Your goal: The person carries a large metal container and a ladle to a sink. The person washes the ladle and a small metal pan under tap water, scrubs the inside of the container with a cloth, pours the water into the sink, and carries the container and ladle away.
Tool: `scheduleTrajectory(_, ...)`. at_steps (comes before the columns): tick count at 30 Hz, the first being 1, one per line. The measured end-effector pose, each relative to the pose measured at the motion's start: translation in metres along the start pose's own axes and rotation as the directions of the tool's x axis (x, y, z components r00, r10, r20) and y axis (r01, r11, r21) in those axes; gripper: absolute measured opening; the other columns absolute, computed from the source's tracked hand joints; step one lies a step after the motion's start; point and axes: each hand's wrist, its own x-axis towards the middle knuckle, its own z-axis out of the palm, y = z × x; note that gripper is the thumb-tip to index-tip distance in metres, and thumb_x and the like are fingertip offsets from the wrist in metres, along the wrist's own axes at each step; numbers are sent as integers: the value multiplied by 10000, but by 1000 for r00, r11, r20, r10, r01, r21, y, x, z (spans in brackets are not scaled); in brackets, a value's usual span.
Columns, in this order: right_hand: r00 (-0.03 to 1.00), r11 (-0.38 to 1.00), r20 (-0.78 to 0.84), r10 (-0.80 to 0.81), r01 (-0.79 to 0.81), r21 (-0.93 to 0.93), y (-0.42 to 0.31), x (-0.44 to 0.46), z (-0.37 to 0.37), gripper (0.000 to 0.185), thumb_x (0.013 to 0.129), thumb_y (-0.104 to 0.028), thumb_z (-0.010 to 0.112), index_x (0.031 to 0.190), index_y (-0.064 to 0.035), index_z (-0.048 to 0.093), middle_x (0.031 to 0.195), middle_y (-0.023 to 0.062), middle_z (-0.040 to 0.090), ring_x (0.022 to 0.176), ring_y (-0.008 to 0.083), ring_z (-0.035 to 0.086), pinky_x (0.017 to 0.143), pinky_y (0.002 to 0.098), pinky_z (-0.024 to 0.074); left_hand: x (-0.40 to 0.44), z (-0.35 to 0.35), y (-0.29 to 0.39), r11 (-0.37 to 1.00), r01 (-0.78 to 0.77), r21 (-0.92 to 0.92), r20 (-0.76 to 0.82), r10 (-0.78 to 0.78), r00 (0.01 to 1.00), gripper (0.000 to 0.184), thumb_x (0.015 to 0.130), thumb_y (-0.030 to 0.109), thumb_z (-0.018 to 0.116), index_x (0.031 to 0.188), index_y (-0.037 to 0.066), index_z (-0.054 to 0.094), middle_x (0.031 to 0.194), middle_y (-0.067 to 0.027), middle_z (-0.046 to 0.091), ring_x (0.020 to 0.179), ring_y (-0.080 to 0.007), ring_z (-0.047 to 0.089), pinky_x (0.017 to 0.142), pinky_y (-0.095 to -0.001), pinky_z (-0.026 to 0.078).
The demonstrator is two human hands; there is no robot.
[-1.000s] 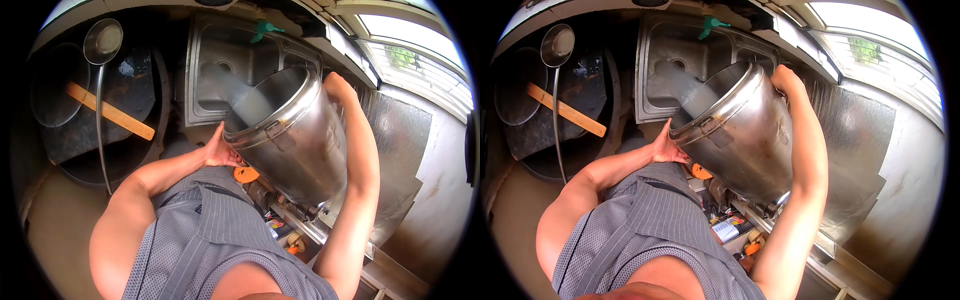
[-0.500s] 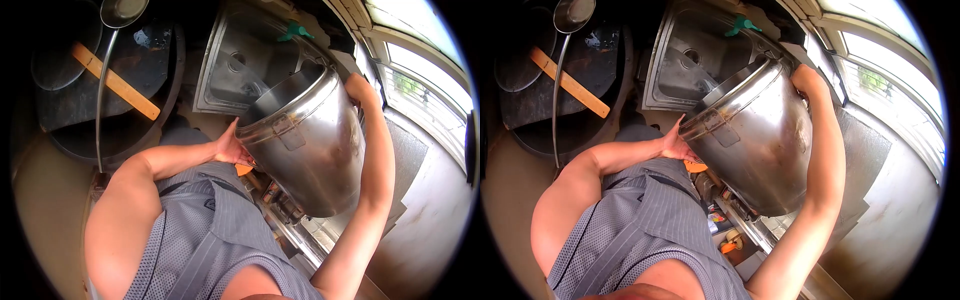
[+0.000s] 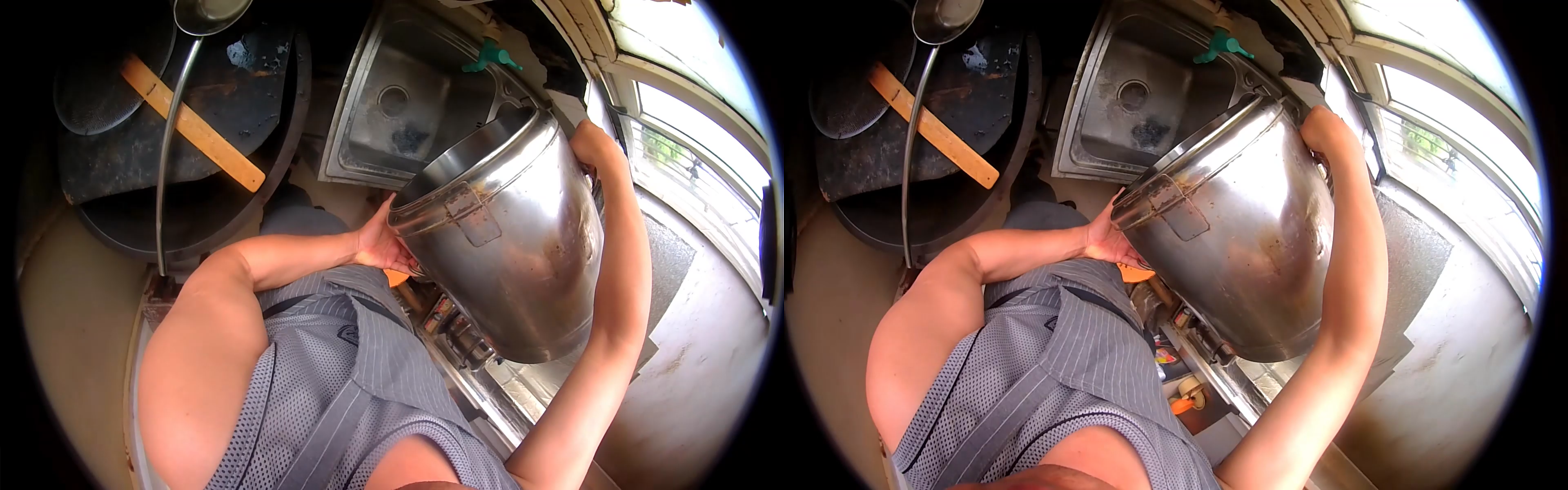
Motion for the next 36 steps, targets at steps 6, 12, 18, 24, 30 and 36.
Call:
scheduleTrajectory(6,999,999,0,32,-32,32,7,-19,3,304,798,-32,518,1011,86,699,1019,311,687,950,424,700,806,473,545,-5,9,2,1000,-11,15,-82,13,997,1131,753,949,320,1571,168,293,1555,-183,376,1357,-481,418,1105,-589,363)
scheduleTrajectory(12,988,944,-80,130,-99,314,76,-65,61,258,797,-80,537,927,81,691,929,299,699,885,403,713,753,464,550,-2,24,10,956,53,290,-220,13,975,1090,792,936,248,1576,179,271,1576,-158,342,1394,-417,399,1112,-580,361)
scheduleTrajectory(18,952,669,-131,276,-92,738,162,-140,207,323,837,-265,672,962,31,706,876,242,713,827,290,719,728,392,537,5,52,13,739,206,642,-383,75,921,1033,844,897,201,1567,162,268,1489,-172,449,1281,-350,528,1006,-510,480)
scheduleTrajectory(24,881,243,-151,449,42,969,182,-204,402,251,886,-198,651,1022,0,725,871,194,733,828,213,707,758,352,529,18,62,-19,484,330,810,-476,217,852,907,911,804,335,1522,135,370,1428,-179,516,1206,-323,590,1006,-508,475)
scheduleTrajectory(30,840,151,-242,486,192,970,123,-237,515,255,905,-125,597,1094,-5,719,998,196,734,925,263,713,834,359,522,-12,34,-92,311,467,828,-560,397,727,922,870,579,650,1560,140,225,1385,-153,514,1205,-285,564,991,-505,488)
scheduleTrajectory(36,889,-71,-281,362,326,943,78,-194,565,265,908,-126,618,1121,-7,722,990,145,746,889,195,704,825,319,527,-75,-6,-172,408,352,842,-538,601,591,757,829,372,657,1476,175,317,1328,-119,504,1198,-281,537,936,-555,506)
